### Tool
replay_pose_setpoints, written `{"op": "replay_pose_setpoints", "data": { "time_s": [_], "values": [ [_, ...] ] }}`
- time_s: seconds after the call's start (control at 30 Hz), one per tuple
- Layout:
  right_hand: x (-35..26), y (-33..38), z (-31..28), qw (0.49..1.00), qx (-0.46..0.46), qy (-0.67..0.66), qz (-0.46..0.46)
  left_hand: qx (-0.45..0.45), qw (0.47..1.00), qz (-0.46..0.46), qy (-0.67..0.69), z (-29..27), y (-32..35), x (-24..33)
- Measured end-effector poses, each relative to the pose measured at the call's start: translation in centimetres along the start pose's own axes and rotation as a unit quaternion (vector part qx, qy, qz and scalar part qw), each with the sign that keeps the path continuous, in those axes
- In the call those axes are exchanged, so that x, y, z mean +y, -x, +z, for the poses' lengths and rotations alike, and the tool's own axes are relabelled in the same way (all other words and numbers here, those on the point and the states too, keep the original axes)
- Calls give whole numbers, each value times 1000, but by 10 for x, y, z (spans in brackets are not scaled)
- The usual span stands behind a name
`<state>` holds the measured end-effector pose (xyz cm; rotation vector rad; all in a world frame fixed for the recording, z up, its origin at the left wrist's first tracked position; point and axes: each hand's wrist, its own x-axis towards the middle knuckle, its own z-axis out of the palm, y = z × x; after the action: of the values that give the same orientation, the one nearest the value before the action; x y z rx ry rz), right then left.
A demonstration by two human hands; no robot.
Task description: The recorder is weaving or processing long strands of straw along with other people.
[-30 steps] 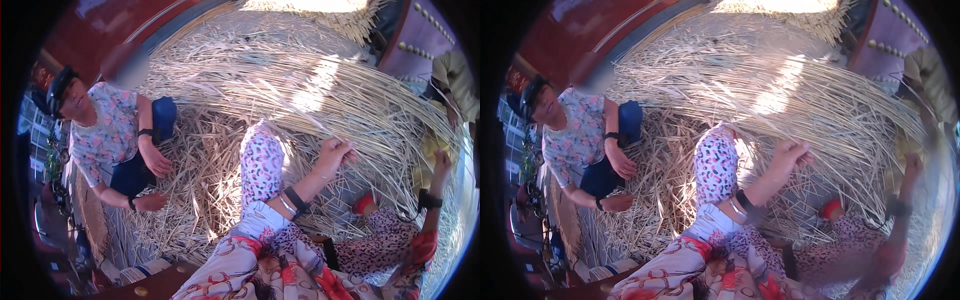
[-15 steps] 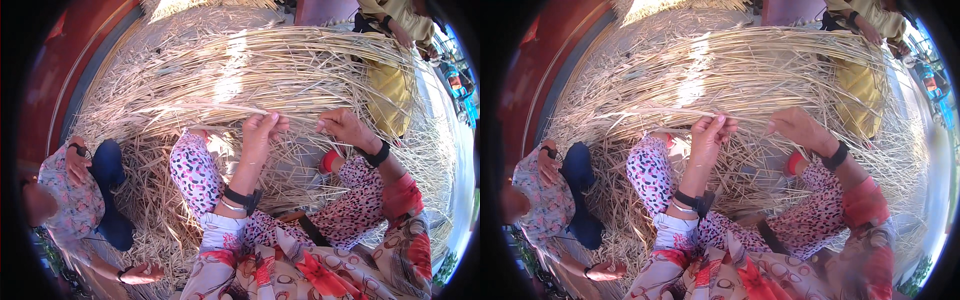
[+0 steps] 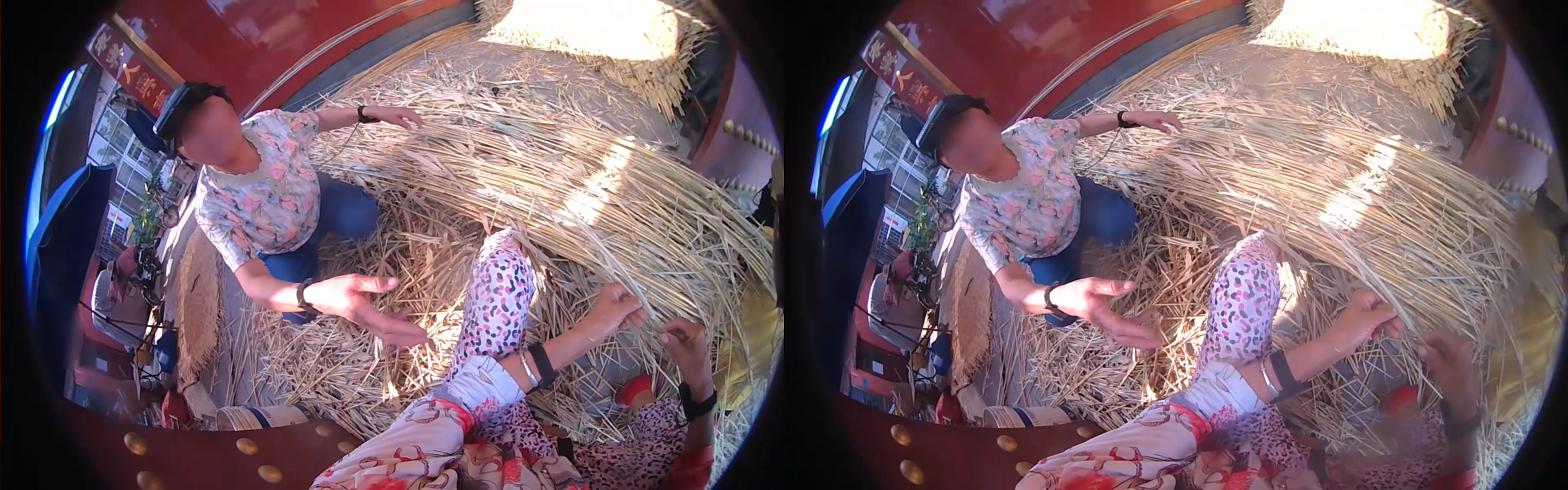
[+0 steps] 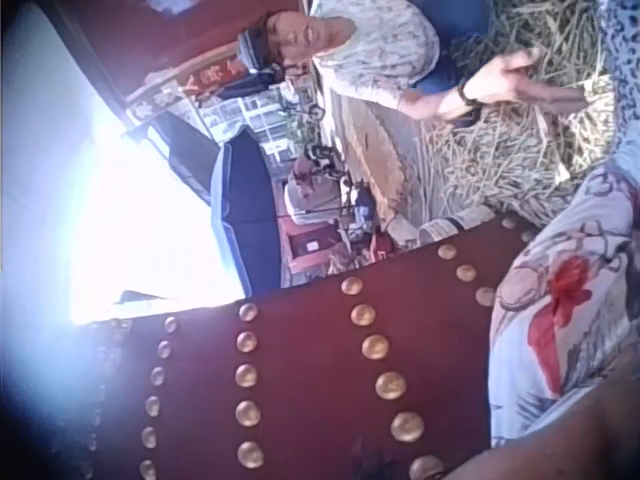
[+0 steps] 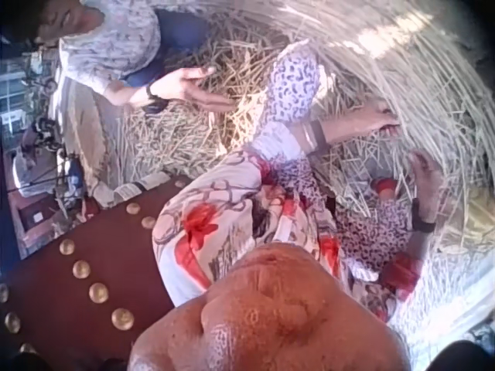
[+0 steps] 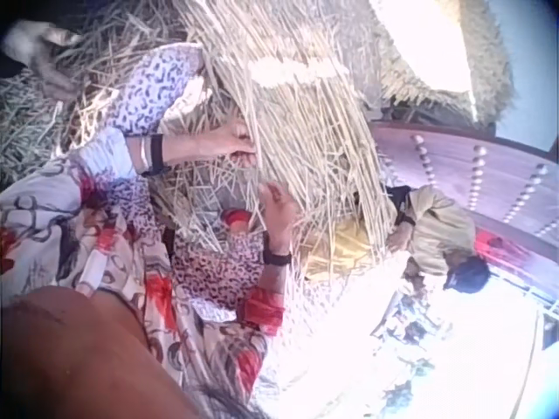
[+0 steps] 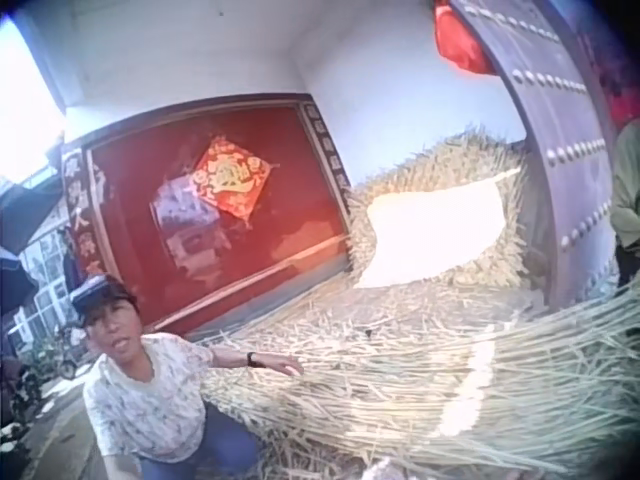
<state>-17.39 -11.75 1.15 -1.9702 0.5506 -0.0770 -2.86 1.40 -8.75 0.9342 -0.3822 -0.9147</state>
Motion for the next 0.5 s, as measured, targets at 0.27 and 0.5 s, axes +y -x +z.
{"op": "replay_pose_setpoints", "data": {
  "time_s": [0.27,0.5],
  "values": [
    [10,-6,11,949,112,185,-228,-48,999,-17,7,13,2,9],
    [0,12,23,957,183,134,-181,-49,999,2,21,23,8,17]
  ]
}}
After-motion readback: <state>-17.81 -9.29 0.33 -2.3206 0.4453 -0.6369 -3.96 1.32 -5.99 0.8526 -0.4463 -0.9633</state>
